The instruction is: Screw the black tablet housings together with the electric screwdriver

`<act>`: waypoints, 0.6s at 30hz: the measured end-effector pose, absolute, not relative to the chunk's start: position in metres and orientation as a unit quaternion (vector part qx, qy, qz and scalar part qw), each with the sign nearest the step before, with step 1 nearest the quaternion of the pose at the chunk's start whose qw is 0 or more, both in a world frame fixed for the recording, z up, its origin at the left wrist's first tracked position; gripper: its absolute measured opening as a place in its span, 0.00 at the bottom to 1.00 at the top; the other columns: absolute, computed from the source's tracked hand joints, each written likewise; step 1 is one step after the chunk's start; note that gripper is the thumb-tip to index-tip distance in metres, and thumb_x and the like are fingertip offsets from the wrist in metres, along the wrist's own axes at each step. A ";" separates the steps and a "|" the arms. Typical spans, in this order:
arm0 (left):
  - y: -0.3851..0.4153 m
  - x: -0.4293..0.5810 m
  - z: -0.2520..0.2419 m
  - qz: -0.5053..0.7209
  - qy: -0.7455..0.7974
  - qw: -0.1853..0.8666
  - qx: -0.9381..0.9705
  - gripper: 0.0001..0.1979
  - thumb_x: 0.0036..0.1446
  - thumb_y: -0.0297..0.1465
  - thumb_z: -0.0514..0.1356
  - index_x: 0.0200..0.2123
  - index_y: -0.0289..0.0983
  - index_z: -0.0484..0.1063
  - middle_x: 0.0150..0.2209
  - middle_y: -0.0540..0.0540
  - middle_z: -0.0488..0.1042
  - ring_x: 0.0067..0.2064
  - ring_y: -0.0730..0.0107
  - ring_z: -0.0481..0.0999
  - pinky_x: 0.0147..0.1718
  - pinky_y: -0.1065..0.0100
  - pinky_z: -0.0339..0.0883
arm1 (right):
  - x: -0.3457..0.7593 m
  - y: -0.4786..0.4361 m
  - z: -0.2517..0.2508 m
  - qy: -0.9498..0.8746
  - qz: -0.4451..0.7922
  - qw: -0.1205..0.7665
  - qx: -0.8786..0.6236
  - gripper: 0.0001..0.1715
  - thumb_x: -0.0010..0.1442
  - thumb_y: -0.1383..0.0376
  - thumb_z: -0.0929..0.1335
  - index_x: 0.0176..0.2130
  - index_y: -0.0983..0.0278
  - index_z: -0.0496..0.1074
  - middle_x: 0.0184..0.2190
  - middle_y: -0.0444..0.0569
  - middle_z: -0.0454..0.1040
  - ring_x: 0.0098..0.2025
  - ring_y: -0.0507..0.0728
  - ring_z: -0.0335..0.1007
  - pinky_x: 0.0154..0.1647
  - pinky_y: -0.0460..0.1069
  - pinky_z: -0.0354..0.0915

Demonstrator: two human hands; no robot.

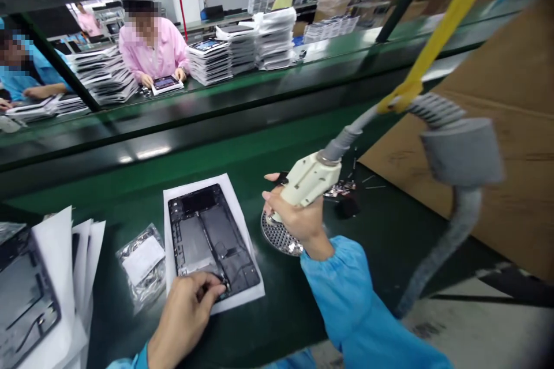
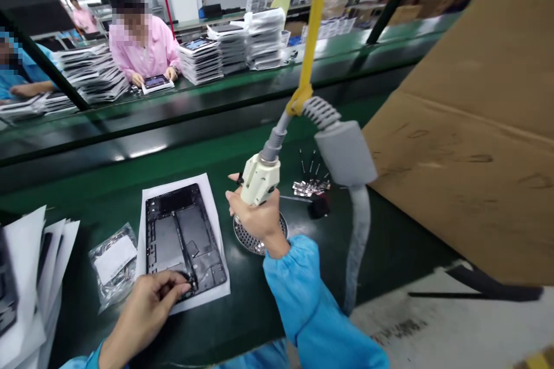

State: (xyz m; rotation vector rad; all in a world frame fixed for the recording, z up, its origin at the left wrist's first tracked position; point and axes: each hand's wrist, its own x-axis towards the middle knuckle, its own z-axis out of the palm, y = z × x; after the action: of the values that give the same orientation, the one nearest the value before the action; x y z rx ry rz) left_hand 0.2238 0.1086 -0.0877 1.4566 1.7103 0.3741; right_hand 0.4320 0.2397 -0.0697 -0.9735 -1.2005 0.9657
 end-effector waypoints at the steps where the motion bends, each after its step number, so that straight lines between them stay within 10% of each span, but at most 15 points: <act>1: 0.107 0.225 -0.089 0.139 0.679 0.414 0.591 0.16 0.57 0.43 0.54 0.30 0.38 0.76 0.25 0.49 0.71 0.27 0.72 0.66 0.28 0.71 0.54 | 0.432 0.239 -0.069 -0.522 0.419 0.610 -0.423 0.16 0.52 0.65 0.70 0.40 0.68 0.66 0.16 0.41 0.67 0.15 0.52 0.63 0.20 0.47 0.65; 13: 0.102 0.216 -0.092 0.076 0.638 0.302 0.704 0.07 0.62 0.30 0.54 0.34 0.39 0.71 0.36 0.49 0.70 0.36 0.72 0.70 0.35 0.69 0.59 | 0.435 0.235 -0.062 -0.523 0.418 0.620 -0.409 0.15 0.51 0.65 0.71 0.39 0.68 0.66 0.16 0.41 0.67 0.16 0.52 0.64 0.20 0.48 0.67; 18: 0.086 0.208 -0.098 0.151 0.493 0.090 0.852 0.12 0.64 0.28 0.50 0.44 0.41 0.72 0.40 0.46 0.71 0.42 0.65 0.68 0.38 0.65 0.60 | 0.434 0.227 -0.056 -0.521 0.433 0.617 -0.400 0.17 0.52 0.66 0.70 0.41 0.67 0.65 0.16 0.40 0.67 0.17 0.52 0.64 0.21 0.48 0.66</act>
State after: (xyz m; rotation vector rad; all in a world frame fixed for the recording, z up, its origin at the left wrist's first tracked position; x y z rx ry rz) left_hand 0.2081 0.0865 -0.0984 2.5351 1.4654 0.4486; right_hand 0.4343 0.2272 -0.0562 -0.9211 -1.2001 0.9967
